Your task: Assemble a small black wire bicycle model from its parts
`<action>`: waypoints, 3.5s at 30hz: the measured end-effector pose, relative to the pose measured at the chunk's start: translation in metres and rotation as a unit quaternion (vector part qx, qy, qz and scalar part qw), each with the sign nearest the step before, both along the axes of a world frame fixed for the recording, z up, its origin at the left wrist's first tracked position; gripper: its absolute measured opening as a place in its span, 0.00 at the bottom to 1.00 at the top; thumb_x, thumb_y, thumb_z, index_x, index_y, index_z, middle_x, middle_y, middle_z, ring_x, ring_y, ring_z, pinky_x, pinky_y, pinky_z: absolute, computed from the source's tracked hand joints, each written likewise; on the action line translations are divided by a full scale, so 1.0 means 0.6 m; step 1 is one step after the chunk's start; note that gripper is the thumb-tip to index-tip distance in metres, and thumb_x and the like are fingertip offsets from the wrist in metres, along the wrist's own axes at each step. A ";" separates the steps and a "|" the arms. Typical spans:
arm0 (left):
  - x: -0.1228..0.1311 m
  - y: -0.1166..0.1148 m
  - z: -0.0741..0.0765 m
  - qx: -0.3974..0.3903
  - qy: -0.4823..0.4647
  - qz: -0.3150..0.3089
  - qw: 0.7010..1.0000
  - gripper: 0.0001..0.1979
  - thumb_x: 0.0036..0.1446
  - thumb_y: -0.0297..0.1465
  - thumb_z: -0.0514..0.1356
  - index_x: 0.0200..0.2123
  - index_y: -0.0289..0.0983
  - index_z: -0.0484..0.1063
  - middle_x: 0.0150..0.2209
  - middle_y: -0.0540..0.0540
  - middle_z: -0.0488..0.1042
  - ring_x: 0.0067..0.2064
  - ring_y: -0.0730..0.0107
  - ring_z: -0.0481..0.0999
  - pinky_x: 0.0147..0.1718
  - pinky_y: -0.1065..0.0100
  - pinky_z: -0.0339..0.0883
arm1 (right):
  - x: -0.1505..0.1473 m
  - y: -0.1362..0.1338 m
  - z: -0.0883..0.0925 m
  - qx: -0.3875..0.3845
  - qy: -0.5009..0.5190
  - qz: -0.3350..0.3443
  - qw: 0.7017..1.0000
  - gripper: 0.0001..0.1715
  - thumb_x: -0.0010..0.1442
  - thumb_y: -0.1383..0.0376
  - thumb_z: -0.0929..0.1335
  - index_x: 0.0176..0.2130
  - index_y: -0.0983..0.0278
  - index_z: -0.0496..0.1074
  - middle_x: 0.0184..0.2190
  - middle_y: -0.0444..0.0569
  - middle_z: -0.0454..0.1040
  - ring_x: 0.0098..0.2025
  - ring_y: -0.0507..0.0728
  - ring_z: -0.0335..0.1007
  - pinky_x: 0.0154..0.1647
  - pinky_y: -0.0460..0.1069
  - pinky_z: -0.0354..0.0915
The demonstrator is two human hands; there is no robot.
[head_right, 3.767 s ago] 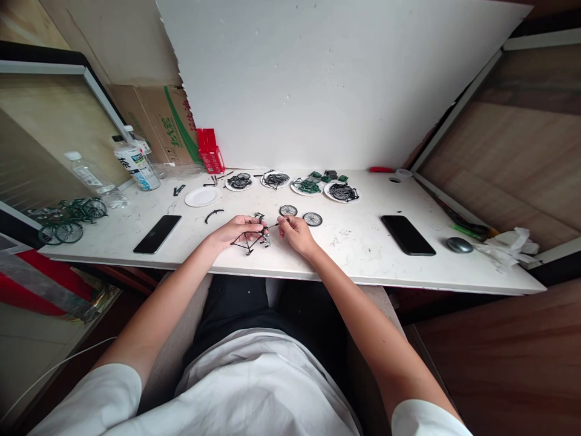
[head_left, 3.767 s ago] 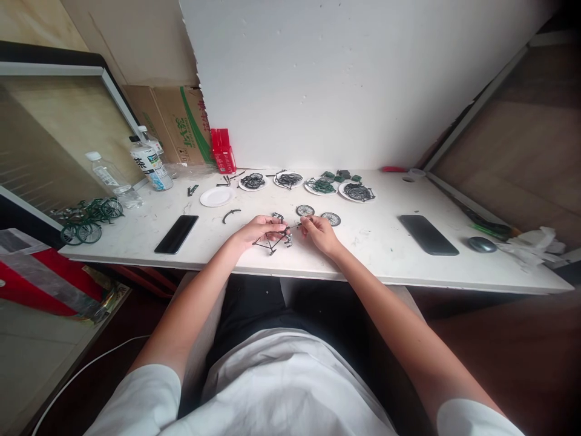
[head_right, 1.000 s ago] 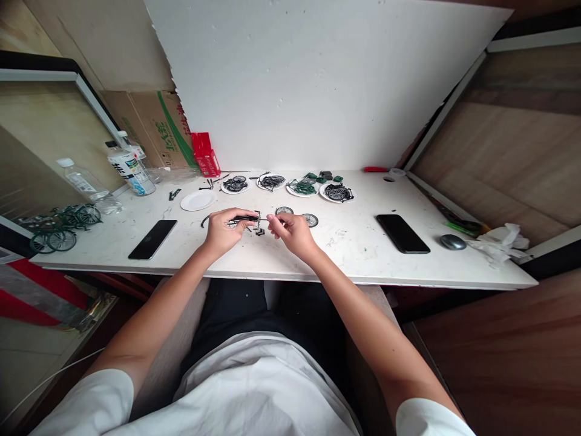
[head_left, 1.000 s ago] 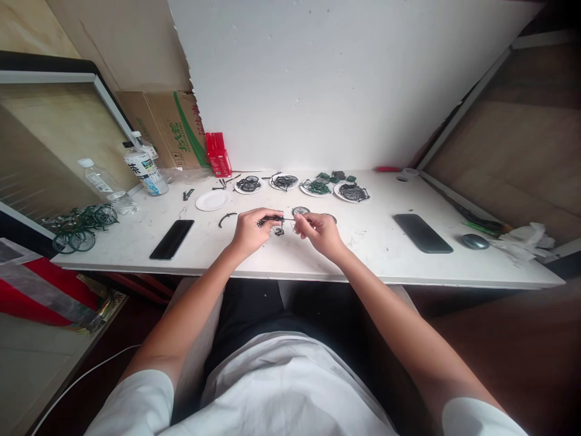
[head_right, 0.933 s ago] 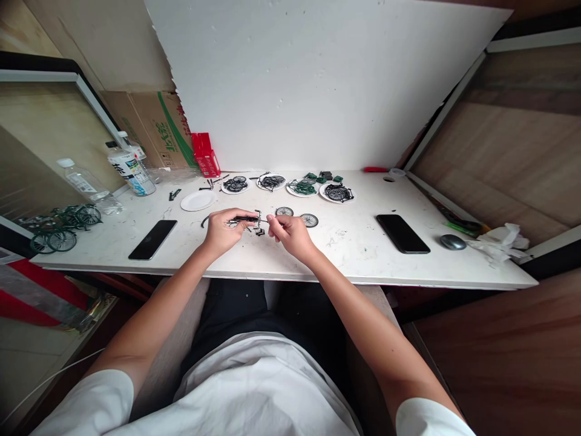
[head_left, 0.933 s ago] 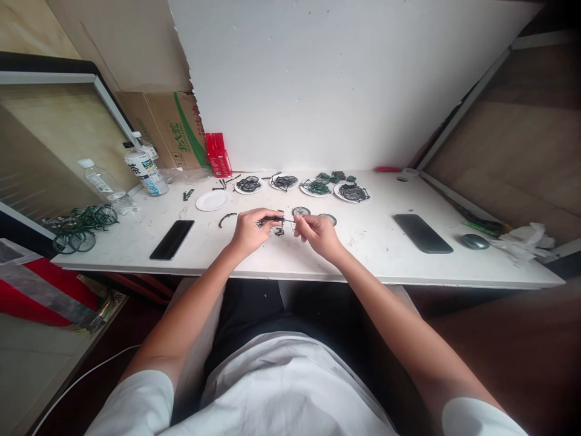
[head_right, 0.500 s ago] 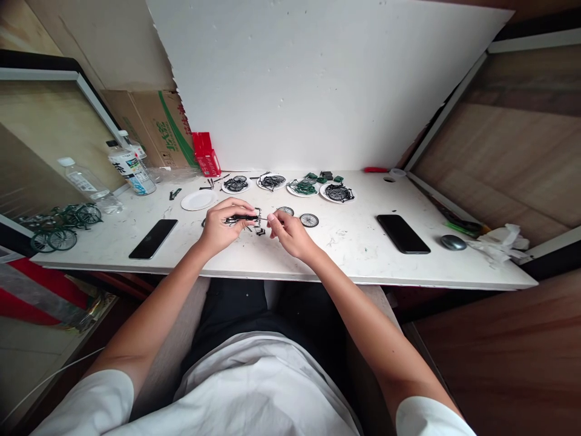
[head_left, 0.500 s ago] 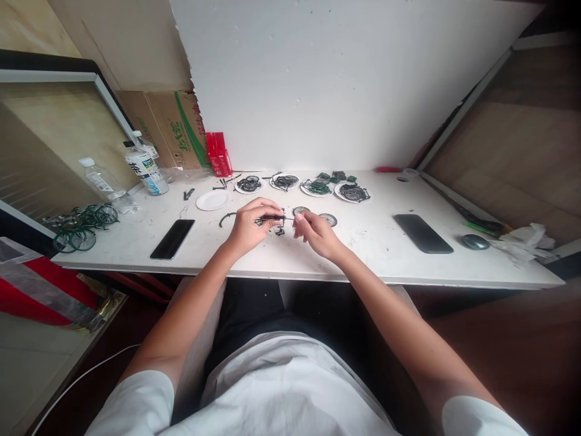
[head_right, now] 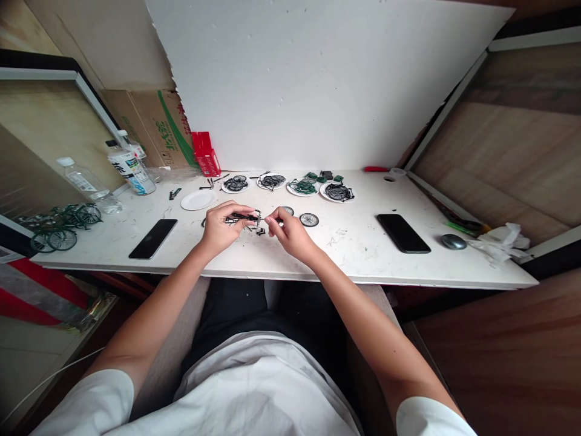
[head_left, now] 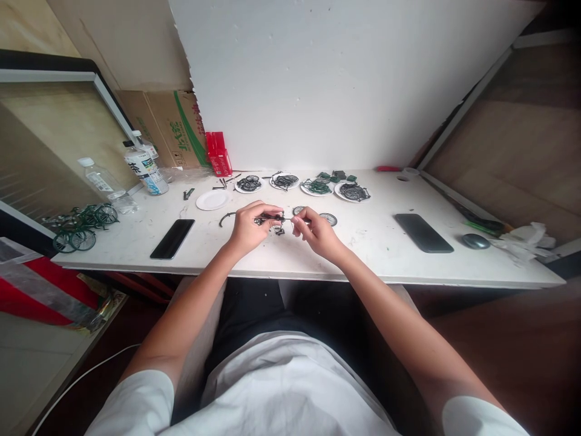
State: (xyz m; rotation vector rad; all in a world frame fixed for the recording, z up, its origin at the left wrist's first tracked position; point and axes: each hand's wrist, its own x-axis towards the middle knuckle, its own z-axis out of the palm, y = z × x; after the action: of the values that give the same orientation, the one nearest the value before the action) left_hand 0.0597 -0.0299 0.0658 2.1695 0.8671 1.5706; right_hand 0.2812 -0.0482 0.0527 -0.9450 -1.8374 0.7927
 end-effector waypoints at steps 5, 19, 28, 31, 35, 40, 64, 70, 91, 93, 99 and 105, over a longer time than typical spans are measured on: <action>0.004 -0.004 -0.003 -0.016 0.000 0.007 1.000 0.07 0.61 0.28 0.69 0.43 0.39 0.84 0.40 0.43 0.82 0.41 0.63 0.84 0.44 0.63 0.80 | 0.002 0.004 -0.003 -0.020 0.024 0.007 0.999 0.26 0.71 0.40 0.65 0.38 0.58 0.65 0.27 0.46 0.76 0.30 0.57 0.74 0.35 0.52 0.68; 0.006 -0.001 -0.006 0.093 0.021 0.021 0.995 0.08 0.60 0.23 0.68 0.41 0.39 0.85 0.36 0.45 0.82 0.37 0.68 0.81 0.37 0.68 0.78 | -0.007 0.001 0.001 -0.060 0.081 0.017 0.995 0.31 0.67 0.36 0.67 0.36 0.60 0.65 0.21 0.40 0.67 0.28 0.57 0.78 0.27 0.49 0.63; 0.004 0.003 -0.009 0.107 0.031 0.022 0.994 0.08 0.61 0.23 0.67 0.41 0.39 0.85 0.36 0.45 0.82 0.37 0.68 0.81 0.37 0.68 0.79 | -0.015 0.004 0.002 -0.124 0.112 0.014 0.986 0.33 0.63 0.34 0.69 0.36 0.61 0.67 0.17 0.38 0.63 0.28 0.60 0.81 0.23 0.47 0.62; -0.002 0.006 -0.004 0.067 0.039 0.014 0.997 0.07 0.61 0.24 0.68 0.42 0.39 0.84 0.38 0.44 0.83 0.39 0.66 0.83 0.39 0.67 0.80 | -0.018 0.004 -0.003 -0.129 0.112 0.016 0.985 0.33 0.65 0.34 0.67 0.37 0.60 0.66 0.19 0.39 0.65 0.29 0.59 0.80 0.23 0.47 0.63; -0.015 0.011 0.005 -0.011 0.029 -0.008 0.999 0.10 0.59 0.29 0.71 0.45 0.38 0.83 0.43 0.43 0.84 0.42 0.63 0.85 0.43 0.64 0.82 | -0.017 -0.001 -0.006 -0.070 0.043 0.014 0.997 0.29 0.72 0.39 0.63 0.42 0.61 0.69 0.27 0.45 0.75 0.32 0.57 0.77 0.30 0.49 0.67; -0.023 0.012 0.009 -0.067 0.024 -0.007 0.997 0.08 0.58 0.29 0.71 0.42 0.38 0.83 0.41 0.44 0.85 0.41 0.61 0.86 0.43 0.63 0.82 | -0.010 -0.008 -0.001 0.067 -0.095 -0.006 0.993 0.26 0.78 0.47 0.59 0.47 0.60 0.75 0.31 0.47 0.78 0.32 0.56 0.73 0.37 0.50 0.64; -0.007 0.005 -0.004 0.039 0.011 0.002 0.999 0.09 0.61 0.22 0.64 0.39 0.39 0.84 0.38 0.46 0.85 0.37 0.66 0.86 0.38 0.67 0.80 | -0.023 -0.016 0.021 -0.200 0.105 0.075 0.971 0.36 0.67 0.34 0.66 0.35 0.64 0.73 0.15 0.38 0.61 0.26 0.57 0.79 0.29 0.48 0.65; -0.012 0.004 0.005 0.008 0.022 0.007 1.000 0.07 0.61 0.25 0.65 0.39 0.39 0.84 0.39 0.45 0.85 0.38 0.64 0.86 0.40 0.65 0.80 | -0.024 -0.019 0.017 -0.167 0.062 0.069 0.982 0.35 0.70 0.35 0.61 0.38 0.62 0.71 0.19 0.42 0.67 0.29 0.58 0.78 0.27 0.48 0.66; -0.004 0.015 -0.019 -0.042 -0.026 0.008 0.999 0.06 0.58 0.24 0.66 0.37 0.37 0.84 0.38 0.44 0.85 0.39 0.62 0.87 0.40 0.64 0.82 | -0.010 -0.012 -0.007 0.042 -0.111 0.006 0.993 0.29 0.78 0.47 0.57 0.42 0.61 0.75 0.23 0.45 0.77 0.27 0.56 0.74 0.38 0.49 0.66; -0.003 0.015 -0.021 -0.035 -0.028 0.008 0.999 0.06 0.58 0.24 0.65 0.36 0.37 0.84 0.37 0.44 0.85 0.39 0.62 0.87 0.40 0.64 0.82 | -0.013 -0.013 -0.011 0.033 -0.100 0.000 0.994 0.29 0.77 0.46 0.57 0.42 0.61 0.75 0.21 0.44 0.76 0.26 0.56 0.74 0.38 0.50 0.66; 0.000 0.015 -0.024 -0.031 -0.026 0.015 0.999 0.07 0.58 0.23 0.65 0.36 0.37 0.84 0.37 0.44 0.85 0.38 0.63 0.86 0.39 0.64 0.81 | -0.022 -0.014 -0.013 -0.091 0.016 0.042 0.995 0.32 0.72 0.38 0.60 0.38 0.61 0.72 0.16 0.38 0.66 0.20 0.55 0.72 0.30 0.49 0.64; -0.003 0.015 -0.027 0.022 0.009 0.018 1.000 0.12 0.58 0.19 0.63 0.36 0.39 0.84 0.36 0.46 0.85 0.37 0.65 0.85 0.38 0.66 0.79 | -0.021 -0.008 -0.008 -0.252 0.153 0.124 0.948 0.30 0.67 0.38 0.68 0.37 0.62 0.71 0.14 0.34 0.56 0.19 0.54 0.71 0.27 0.48 0.63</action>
State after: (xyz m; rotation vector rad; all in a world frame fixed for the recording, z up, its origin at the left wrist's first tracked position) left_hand 0.0581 -0.0209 0.0494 2.2136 0.8895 1.6045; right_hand 0.2684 -0.0527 0.0479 -0.8437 -1.5200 1.5267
